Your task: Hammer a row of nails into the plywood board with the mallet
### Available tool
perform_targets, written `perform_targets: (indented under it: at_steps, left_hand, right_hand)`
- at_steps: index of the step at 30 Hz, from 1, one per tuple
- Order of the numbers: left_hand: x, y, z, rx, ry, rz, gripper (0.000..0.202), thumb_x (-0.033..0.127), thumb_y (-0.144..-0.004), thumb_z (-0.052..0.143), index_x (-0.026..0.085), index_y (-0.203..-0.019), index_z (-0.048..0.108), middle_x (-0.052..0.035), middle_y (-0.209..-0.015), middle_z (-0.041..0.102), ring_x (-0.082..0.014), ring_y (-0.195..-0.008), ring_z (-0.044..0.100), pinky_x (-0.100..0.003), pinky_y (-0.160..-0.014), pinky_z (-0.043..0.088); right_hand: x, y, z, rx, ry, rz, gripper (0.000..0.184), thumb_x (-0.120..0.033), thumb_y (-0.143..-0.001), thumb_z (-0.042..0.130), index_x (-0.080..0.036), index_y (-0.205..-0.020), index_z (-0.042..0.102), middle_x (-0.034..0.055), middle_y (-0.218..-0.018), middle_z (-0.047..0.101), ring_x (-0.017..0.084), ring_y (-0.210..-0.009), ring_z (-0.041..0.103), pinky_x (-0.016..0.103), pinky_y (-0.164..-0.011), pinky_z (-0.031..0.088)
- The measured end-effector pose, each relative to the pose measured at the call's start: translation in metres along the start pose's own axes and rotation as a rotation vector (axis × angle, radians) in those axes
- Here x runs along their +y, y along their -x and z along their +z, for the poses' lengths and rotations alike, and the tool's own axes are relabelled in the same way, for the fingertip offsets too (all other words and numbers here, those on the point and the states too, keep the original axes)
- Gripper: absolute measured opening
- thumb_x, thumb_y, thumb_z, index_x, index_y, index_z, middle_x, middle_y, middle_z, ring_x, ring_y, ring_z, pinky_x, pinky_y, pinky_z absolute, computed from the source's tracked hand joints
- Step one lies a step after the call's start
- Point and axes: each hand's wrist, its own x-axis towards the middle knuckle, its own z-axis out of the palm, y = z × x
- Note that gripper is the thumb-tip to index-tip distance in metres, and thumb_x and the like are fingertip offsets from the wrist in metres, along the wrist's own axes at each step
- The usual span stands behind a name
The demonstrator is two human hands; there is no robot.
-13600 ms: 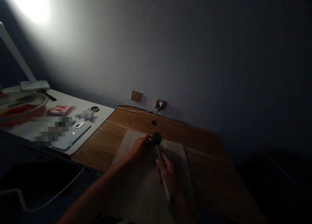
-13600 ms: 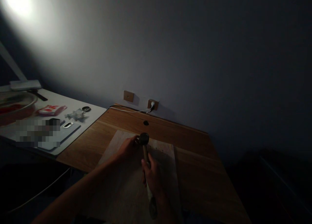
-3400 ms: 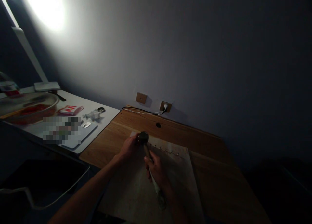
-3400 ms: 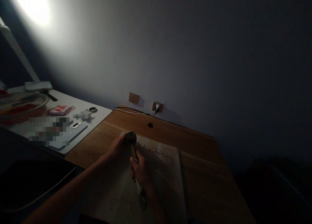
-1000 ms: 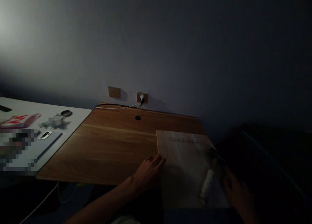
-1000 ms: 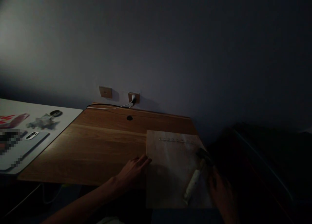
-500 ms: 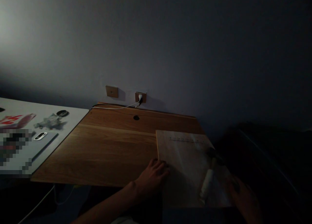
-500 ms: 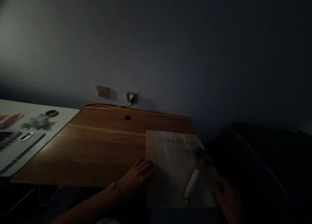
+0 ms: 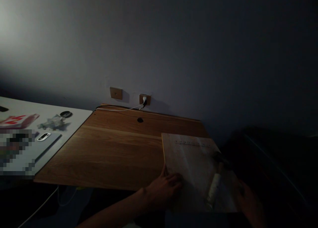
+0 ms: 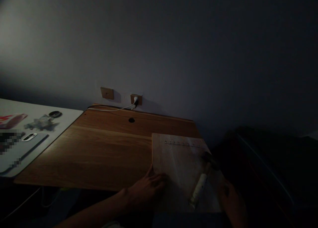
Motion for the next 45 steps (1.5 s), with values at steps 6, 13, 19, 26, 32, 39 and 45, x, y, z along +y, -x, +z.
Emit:
perform_targets:
  at_steps: [6, 13, 19, 26, 32, 39, 45]
  left_hand:
    - [0.003, -0.005, -0.004, -0.002, 0.026, -0.032, 0.032, 0.03, -0.105, 0.042, 0.014, -0.129, 0.055, -0.0172, -0.132, 0.063, -0.0253, -0.135, 0.052, -0.053, -0.123, 0.02]
    - [-0.005, 0.006, -0.01, 0.0, 0.028, -0.145, 0.026, 0.021, -0.101, 0.047, 0.018, -0.126, 0.055, -0.0114, -0.12, 0.069, -0.0225, -0.114, 0.065, -0.049, -0.119, 0.027]
    - [-0.014, 0.048, -0.036, 0.061, 0.1, -0.22, 0.019, 0.013, -0.1, 0.044, 0.019, -0.111, 0.058, -0.0068, -0.108, 0.07, -0.02, -0.1, 0.067, -0.043, -0.113, 0.035]
    - [-0.028, 0.109, -0.066, 0.093, 0.002, -0.516, 0.017, 0.011, -0.094, 0.049, 0.02, -0.095, 0.064, -0.0043, -0.094, 0.072, -0.0209, -0.092, 0.068, -0.036, -0.093, 0.047]
    - [-0.03, 0.175, -0.079, 0.172, -0.12, -0.645, 0.021, 0.019, -0.096, 0.049, 0.026, -0.1, 0.069, -0.0031, -0.106, 0.073, -0.0208, -0.098, 0.067, -0.033, -0.089, 0.05]
    - [-0.026, 0.253, -0.075, 0.251, -0.33, -0.719, 0.028, 0.022, -0.093, 0.052, 0.031, -0.113, 0.069, -0.0058, -0.139, 0.059, -0.0268, -0.123, 0.057, -0.041, -0.098, 0.051]
    - [-0.043, 0.245, -0.095, 0.245, -0.476, -0.74, 0.029, 0.026, -0.093, 0.052, 0.028, -0.119, 0.065, -0.0107, -0.136, 0.059, -0.0304, -0.118, 0.059, -0.049, -0.096, 0.048]
  right_hand:
    - [0.002, 0.001, 0.007, 0.016, 0.023, -0.028, 0.067, -0.048, -0.089, 0.031, -0.001, -0.122, 0.067, 0.0286, -0.116, 0.073, 0.042, -0.107, 0.07, 0.051, -0.092, 0.054]
    - [-0.011, 0.021, 0.004, 0.09, 0.133, -0.086, 0.062, -0.044, -0.092, 0.027, -0.008, -0.109, 0.074, 0.0262, -0.105, 0.076, 0.039, -0.095, 0.073, 0.051, -0.09, 0.054]
    - [-0.044, 0.048, -0.004, 0.137, 0.07, -0.271, 0.053, -0.041, -0.093, 0.032, -0.01, -0.105, 0.074, 0.0232, -0.108, 0.077, 0.036, -0.098, 0.073, 0.048, -0.093, 0.053]
    - [-0.121, 0.071, -0.008, 0.002, -0.089, -0.321, 0.053, -0.047, -0.095, 0.034, -0.013, -0.112, 0.07, 0.0207, -0.111, 0.076, 0.034, -0.102, 0.072, 0.047, -0.091, 0.054]
    - [-0.18, 0.093, -0.003, -0.123, -0.272, -0.275, 0.053, -0.055, -0.092, 0.039, -0.017, -0.109, 0.072, 0.0182, -0.111, 0.078, 0.034, -0.104, 0.073, 0.046, -0.093, 0.056]
    - [-0.22, 0.126, 0.004, -0.134, -0.376, -0.345, 0.048, -0.058, -0.09, 0.045, -0.022, -0.103, 0.074, 0.0161, -0.11, 0.078, 0.033, -0.106, 0.071, 0.047, -0.097, 0.055]
    - [-0.245, 0.097, -0.004, -0.297, -0.347, -0.327, 0.053, -0.062, -0.09, 0.046, -0.022, -0.114, 0.071, 0.0131, -0.107, 0.079, 0.032, -0.103, 0.073, 0.046, -0.093, 0.056]
